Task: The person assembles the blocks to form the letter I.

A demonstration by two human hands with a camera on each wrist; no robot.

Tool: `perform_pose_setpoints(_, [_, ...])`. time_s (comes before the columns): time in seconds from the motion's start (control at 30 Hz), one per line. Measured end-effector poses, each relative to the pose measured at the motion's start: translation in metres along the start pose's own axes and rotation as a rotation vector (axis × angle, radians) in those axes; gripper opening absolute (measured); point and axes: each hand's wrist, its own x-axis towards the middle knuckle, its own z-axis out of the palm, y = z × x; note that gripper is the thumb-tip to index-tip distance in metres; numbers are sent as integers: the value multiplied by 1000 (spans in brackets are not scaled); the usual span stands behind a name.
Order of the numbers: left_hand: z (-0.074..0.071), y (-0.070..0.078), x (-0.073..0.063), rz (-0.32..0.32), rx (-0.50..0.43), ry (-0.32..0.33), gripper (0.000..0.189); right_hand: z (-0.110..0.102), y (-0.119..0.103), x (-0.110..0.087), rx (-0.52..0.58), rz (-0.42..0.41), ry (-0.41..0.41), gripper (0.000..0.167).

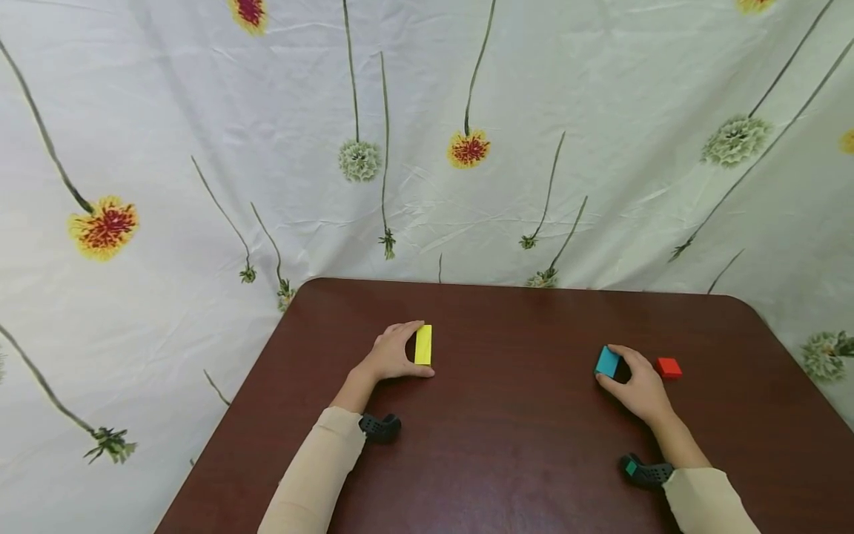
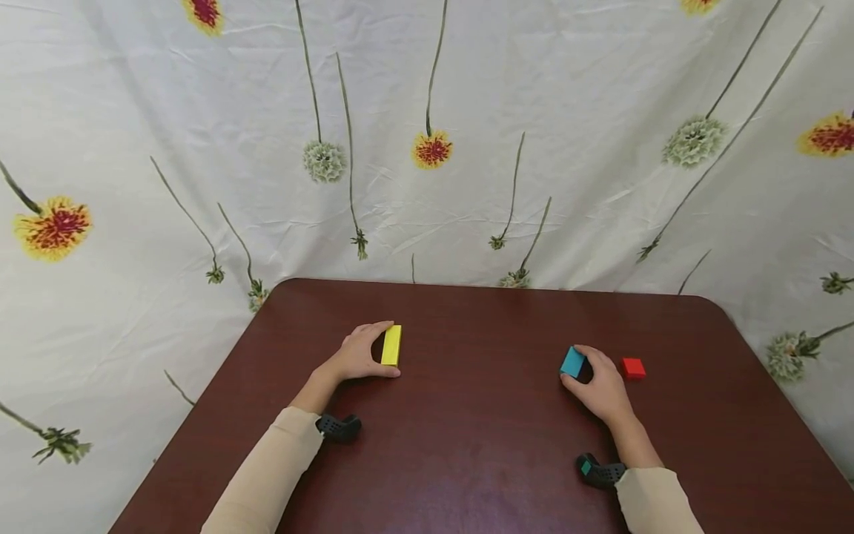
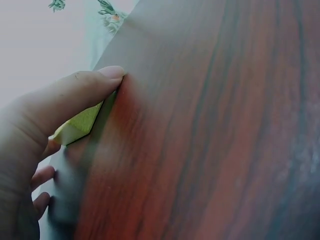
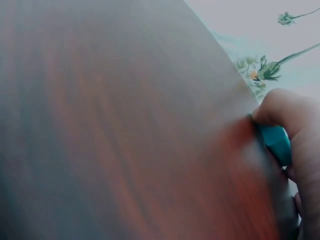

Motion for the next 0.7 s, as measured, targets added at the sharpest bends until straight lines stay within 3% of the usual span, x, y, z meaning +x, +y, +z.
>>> perform_pose_setpoints(0.4, [3, -5, 3, -58, -29, -15, 103, 1, -2, 1, -9, 4, 15, 64])
perform_pose_setpoints(0.7, [5, -6, 1, -50, -55, 1, 100, 2, -1, -1, -12, 12, 16, 64])
